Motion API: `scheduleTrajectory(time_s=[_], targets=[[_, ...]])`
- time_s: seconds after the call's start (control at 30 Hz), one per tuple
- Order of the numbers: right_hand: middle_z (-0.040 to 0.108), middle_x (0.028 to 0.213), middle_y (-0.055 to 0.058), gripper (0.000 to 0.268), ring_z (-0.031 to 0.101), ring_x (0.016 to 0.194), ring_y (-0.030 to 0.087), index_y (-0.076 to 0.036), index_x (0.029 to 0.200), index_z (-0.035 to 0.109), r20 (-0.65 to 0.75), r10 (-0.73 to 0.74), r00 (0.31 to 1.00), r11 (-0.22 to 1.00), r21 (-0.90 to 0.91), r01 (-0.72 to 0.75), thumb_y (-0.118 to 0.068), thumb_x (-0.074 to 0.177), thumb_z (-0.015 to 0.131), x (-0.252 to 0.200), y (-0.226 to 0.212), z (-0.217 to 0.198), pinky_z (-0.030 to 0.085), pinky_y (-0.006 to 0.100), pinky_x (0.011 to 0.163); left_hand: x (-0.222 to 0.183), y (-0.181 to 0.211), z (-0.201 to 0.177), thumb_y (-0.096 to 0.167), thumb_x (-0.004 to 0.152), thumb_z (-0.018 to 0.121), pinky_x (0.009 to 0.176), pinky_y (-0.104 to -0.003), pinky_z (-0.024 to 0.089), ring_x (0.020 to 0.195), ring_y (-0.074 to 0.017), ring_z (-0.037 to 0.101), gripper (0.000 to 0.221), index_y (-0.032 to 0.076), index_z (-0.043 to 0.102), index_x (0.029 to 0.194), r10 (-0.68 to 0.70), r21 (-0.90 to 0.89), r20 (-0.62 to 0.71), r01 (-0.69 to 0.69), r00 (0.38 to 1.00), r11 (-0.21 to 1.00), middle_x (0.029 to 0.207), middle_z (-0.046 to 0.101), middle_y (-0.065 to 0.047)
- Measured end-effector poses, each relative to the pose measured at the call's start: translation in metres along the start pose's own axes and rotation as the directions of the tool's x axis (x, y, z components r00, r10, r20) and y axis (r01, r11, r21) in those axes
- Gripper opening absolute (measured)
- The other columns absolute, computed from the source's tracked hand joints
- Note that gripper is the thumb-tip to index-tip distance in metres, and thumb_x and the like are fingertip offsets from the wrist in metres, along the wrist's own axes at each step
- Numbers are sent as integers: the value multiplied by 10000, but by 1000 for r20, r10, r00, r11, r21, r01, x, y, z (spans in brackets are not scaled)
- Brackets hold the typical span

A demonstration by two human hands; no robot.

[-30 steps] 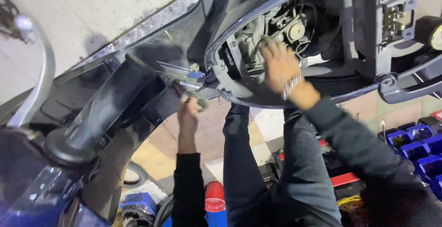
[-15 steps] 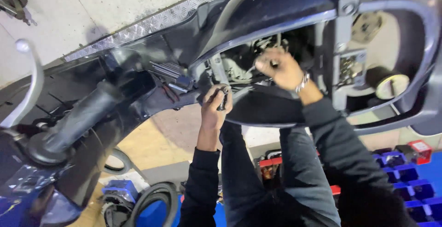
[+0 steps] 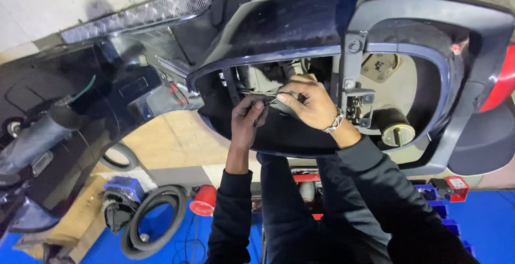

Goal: Inspecting the ignition system of a scooter by removing the spark plug for inspection and checking the electrical wiring and connectors.

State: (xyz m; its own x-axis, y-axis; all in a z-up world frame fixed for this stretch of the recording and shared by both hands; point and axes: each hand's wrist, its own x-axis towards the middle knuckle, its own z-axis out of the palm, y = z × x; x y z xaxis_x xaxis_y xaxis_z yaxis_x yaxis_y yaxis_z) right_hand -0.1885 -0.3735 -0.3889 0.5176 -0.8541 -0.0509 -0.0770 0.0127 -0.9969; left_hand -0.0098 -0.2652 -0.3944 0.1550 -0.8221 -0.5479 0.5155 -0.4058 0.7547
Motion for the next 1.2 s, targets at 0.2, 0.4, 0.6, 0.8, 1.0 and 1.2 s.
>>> scheduleTrajectory(time_s=[0.2, 0.4, 0.6, 0.8, 1.0, 1.2], targets=[[575, 679, 110, 101, 606, 634, 327, -25, 926, 753, -2, 11, 1000, 1000, -2, -11, -120, 959, 740, 5, -10, -5, 464, 365, 744, -3, 6, 7, 122, 1044, 610, 493, -207, 305, 529, -50, 385, 234, -73, 644, 1169, 11, 113, 2, -11, 1000, 994, 617, 453, -30], [585, 702, 72, 79, 616, 679, 299, -61, 933, 770, -20, -29, 999, 998, -64, 27, -133, 955, 746, 0, -3, -6, 445, 354, 796, -2, 20, 11, 140, 1025, 635, 463, -210, 323, 494, -63, 414, 213, -58, 675, 1094, -80, 168, -27, 84, 996, 982, 578, 465, -37], [596, 766, 75, 96, 610, 724, 304, -82, 953, 770, 14, -116, 993, 990, -83, 117, -155, 979, 712, 1, -6, -4, 426, 365, 832, 4, 33, 6, 155, 979, 653, 384, -196, 276, 416, -46, 360, 173, -17, 672, 974, -362, 79, -44, 365, 931, 928, 568, 420, -48], [608, 795, 68, 133, 618, 768, 295, -102, 963, 762, 43, -111, 993, 982, -150, 116, -192, 1010, 677, -3, -4, 1, 413, 372, 869, 7, 30, -3, 137, 1002, 590, 385, -194, 291, 398, -43, 405, 173, -21, 649, 964, -446, 63, -48, 449, 894, 891, 605, 454, -50], [623, 660, 91, 246, 604, 644, 284, -105, 813, 723, 106, 261, 960, 965, -16, -261, -210, 1024, 656, -4, -3, -1, 473, 365, 722, -5, 13, 2, 253, 930, 719, 647, -337, 524, 764, -244, 615, 229, 138, 701, 1128, 394, 851, 475, -525, 787, 21, 890, 566, -51], [669, 658, 107, 344, 621, 661, 220, -74, 780, 707, 212, 441, 872, 876, 111, -470, -256, 1053, 603, -5, 7, -1, 484, 359, 683, 14, 42, 3, 465, 957, 622, 627, -343, 519, 726, -240, 588, 428, 139, 673, 1230, 394, 719, 688, -644, 610, -260, 889, 515, -73]])
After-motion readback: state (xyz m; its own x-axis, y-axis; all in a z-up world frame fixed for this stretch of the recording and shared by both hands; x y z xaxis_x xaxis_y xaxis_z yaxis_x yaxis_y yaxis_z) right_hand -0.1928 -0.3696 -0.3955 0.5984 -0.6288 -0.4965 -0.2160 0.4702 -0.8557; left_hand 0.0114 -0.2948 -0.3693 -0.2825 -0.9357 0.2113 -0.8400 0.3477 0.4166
